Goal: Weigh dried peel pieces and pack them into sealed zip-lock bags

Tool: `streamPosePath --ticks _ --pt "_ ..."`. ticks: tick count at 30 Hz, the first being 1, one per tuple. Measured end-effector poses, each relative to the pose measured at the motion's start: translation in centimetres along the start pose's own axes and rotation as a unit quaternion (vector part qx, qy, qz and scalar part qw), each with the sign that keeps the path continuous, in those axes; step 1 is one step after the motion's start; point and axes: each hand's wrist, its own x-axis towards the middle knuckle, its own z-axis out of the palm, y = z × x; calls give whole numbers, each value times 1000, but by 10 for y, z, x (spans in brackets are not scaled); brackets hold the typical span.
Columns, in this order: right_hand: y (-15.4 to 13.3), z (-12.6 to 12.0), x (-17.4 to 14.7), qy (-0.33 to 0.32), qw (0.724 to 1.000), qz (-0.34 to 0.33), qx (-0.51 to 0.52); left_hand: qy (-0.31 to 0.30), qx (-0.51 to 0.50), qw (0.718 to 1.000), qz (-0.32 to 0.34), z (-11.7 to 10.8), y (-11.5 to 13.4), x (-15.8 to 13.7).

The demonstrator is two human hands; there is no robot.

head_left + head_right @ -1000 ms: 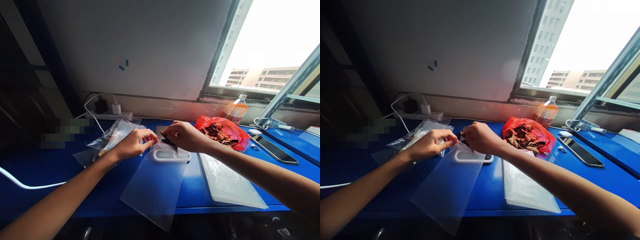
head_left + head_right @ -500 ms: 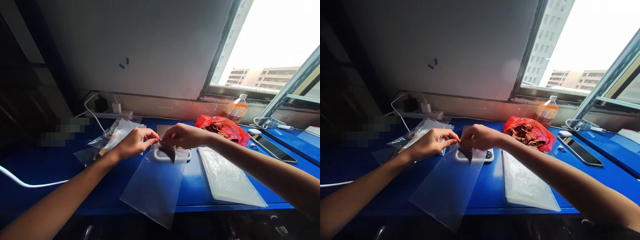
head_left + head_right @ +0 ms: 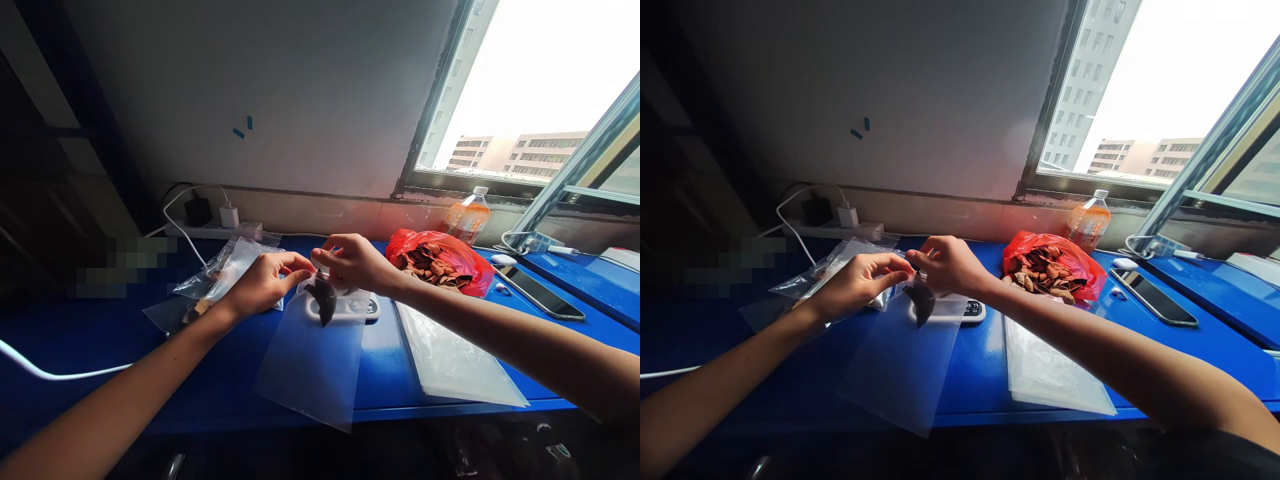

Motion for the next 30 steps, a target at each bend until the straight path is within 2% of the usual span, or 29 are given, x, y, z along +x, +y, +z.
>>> streamPosePath --ticks 3,7,10,12,14,17,20,23,26,30 --pt "1 -1 1 -15 998 -55 33 6 -8 1000 13 -2 -2 0" --pt "0 -7 2 16 993 -118 25 13 -25 1000 13 -4 -2 0" --pt "-4 -17 -3 59 985 -160 -14 22 -43 999 0 -7 2 -1" --pt "-5 -25 -11 62 978 -185 -70 36 -66 997 -16 -9 4 -2" --pt "-4 -32 -20 27 974 -185 -128 53 -98 994 -19 -12 5 -2" --pt "5 -39 -29 -22 982 -125 -137 64 -125 990 -8 -15 4 0" --pt "14 -41 -31 -11 994 -61 -85 43 -114 992 -16 -15 2 2" --pt "17 -40 -26 6 997 -34 -66 27 -93 995 -31 -13 1 3" --pt "14 -32 -21 12 991 -60 -123 24 -87 996 -26 -7 2 2" --pt "3 -10 -12 -21 975 -128 -182 24 -85 996 13 7 4 -1"
